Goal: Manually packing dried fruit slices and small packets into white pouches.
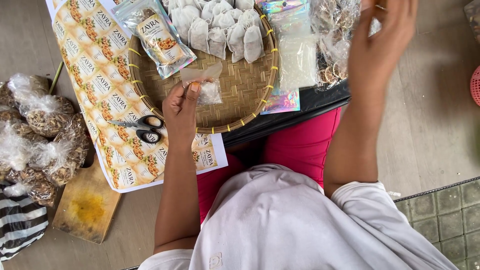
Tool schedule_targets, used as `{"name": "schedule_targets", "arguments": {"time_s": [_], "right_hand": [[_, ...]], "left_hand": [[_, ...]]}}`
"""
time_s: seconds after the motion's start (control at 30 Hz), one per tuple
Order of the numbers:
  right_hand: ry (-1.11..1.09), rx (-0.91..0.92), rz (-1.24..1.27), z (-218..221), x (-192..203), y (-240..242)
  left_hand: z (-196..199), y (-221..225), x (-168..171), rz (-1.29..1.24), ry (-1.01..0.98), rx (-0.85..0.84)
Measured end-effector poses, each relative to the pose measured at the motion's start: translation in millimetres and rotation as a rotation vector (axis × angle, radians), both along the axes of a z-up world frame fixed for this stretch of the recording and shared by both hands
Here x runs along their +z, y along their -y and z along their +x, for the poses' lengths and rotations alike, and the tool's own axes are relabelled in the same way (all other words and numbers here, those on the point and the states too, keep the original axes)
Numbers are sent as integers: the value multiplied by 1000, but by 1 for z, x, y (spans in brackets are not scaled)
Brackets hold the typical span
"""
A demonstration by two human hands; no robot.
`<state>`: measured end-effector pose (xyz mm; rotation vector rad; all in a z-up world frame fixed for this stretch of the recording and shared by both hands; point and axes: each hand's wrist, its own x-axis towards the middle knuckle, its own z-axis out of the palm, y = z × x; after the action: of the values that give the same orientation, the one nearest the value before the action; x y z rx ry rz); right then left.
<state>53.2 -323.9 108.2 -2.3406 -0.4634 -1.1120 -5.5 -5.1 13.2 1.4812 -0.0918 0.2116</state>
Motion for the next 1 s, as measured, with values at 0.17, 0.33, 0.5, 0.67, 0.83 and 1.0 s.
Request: {"name": "schedule_targets", "arguments": {"time_s": [0.17, 0.33, 0.5, 0.67, 0.83, 1.0], "right_hand": [[-400, -11, -36, 39, -62, 66], [-656, -71, -106, 53, -84, 43], [-566, -62, -103, 59, -103, 58], [-527, -15, -41, 47, -83, 51], [-665, 58, 197, 29, -48, 43], [-863, 108, 326, 23, -33, 40]], "left_hand": [[2, 0, -7, 6, -20, 6], [3, -3, -14, 5, 7, -4], [2, -1, -11, -5, -36, -9], [3, -3, -19, -12, -61, 2], [3, -3, -16, 3, -50, -1], [2, 0, -9, 13, -36, 12]]}}
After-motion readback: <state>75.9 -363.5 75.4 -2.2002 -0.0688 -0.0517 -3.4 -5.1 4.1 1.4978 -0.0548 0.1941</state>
